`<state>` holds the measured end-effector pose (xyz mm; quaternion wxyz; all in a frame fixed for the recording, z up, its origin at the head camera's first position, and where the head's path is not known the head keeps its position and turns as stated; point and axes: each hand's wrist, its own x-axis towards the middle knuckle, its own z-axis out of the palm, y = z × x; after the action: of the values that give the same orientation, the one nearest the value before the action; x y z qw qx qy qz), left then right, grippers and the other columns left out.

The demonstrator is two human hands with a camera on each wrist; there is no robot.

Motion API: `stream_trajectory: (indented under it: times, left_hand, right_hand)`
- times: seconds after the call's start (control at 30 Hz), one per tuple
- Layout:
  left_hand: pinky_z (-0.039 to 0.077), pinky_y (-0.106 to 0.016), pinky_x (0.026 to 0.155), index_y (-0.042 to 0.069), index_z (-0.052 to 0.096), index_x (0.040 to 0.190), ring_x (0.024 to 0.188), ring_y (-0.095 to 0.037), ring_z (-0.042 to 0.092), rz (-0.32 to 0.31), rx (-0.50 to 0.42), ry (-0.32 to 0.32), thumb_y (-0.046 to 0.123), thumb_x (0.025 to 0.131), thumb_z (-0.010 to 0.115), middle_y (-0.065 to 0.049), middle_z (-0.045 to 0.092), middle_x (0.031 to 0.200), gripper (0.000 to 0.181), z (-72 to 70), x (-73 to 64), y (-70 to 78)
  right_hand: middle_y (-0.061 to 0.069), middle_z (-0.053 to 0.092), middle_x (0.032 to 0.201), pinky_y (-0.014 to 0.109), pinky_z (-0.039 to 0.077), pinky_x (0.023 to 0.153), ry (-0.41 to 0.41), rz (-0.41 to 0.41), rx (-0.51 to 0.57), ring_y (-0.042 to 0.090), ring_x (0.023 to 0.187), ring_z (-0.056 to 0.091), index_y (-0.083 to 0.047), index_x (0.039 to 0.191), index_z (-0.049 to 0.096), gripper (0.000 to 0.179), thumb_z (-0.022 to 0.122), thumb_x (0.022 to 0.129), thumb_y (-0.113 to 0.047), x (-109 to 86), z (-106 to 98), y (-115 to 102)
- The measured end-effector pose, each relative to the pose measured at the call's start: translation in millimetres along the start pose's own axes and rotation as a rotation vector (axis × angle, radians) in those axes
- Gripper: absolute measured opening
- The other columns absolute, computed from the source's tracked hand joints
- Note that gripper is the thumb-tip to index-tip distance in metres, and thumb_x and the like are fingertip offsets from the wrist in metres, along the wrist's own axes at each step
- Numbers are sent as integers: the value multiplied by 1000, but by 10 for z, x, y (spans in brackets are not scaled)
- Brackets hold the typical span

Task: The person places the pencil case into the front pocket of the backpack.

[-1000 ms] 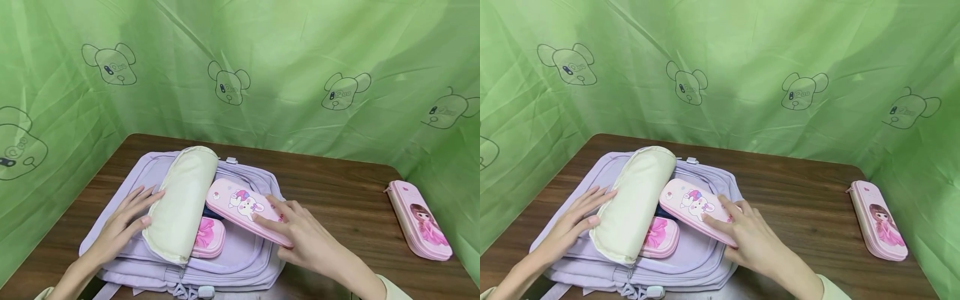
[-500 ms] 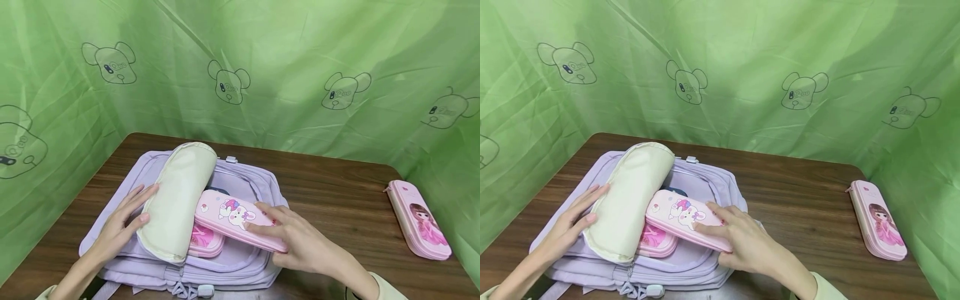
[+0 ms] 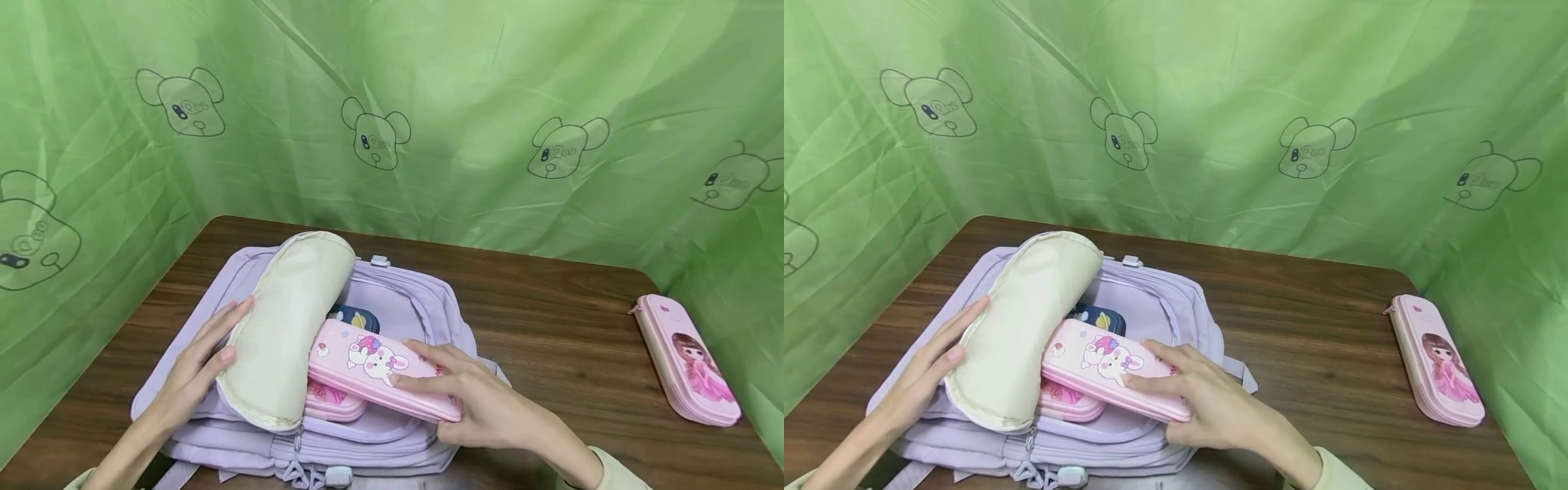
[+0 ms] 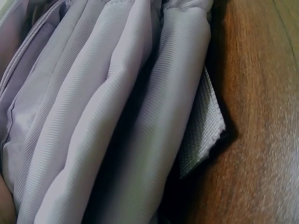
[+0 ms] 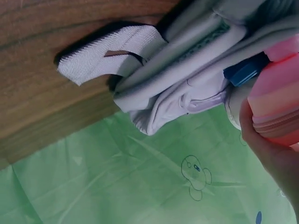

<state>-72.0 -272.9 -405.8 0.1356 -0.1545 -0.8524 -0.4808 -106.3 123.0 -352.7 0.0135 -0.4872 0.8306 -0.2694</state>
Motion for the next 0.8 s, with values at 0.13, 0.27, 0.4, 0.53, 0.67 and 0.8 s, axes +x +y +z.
stream_trajectory:
  times: [0.13, 0.27, 0.4, 0.53, 0.67, 0.8]
  left_hand:
    - [10, -26, 108, 14, 34, 146, 138, -26, 16, -3, -23, 5, 4, 95, 40, 0, 31, 149, 52, 8, -9, 12]
    - [9, -26, 108, 13, 34, 145, 138, -23, 16, -11, -49, 13, 4, 95, 38, -1, 30, 149, 51, 14, -25, 20]
    - [9, -27, 108, 13, 34, 145, 138, -24, 16, -7, -61, 19, 4, 95, 37, -4, 30, 149, 51, 24, -39, 52]
    - [9, -26, 108, 9, 35, 144, 138, -25, 16, 42, -59, 30, 3, 95, 36, -8, 32, 148, 50, 40, -49, 83]
    - [12, -22, 107, 3, 34, 143, 137, -22, 19, 124, -67, 44, 0, 94, 34, -13, 33, 147, 49, 54, -37, 99]
    - [15, -20, 106, 1, 33, 143, 136, -22, 23, 169, -85, 41, -2, 93, 32, -15, 33, 146, 50, 58, -16, 116]
  right_hand:
    - [2, 31, 148, 42, 42, 89, 5, -2, 33, 19, 125, 37, -32, 130, 56, 77, 73, 58, -9, -9, 23, 22]
    - [-1, 31, 148, 42, 40, 93, -10, 20, 65, 18, 128, 35, -35, 129, 56, 79, 73, 57, -8, -14, 41, 48]
    - [-1, 33, 146, 40, 40, 93, -13, 3, 97, 19, 127, 36, -33, 128, 57, 80, 72, 54, -6, -11, 61, 94]
    - [0, 35, 145, 38, 40, 93, -13, -22, 123, 19, 126, 37, -31, 127, 58, 80, 72, 53, -6, 10, 70, 126]
    - [-3, 35, 145, 38, 40, 93, -24, -5, 104, 17, 127, 36, -33, 126, 59, 78, 72, 54, -7, 42, 53, 81]
    - [-4, 34, 145, 39, 41, 90, -60, 18, 39, 16, 127, 35, -34, 127, 58, 76, 74, 56, -10, 88, -9, -43]
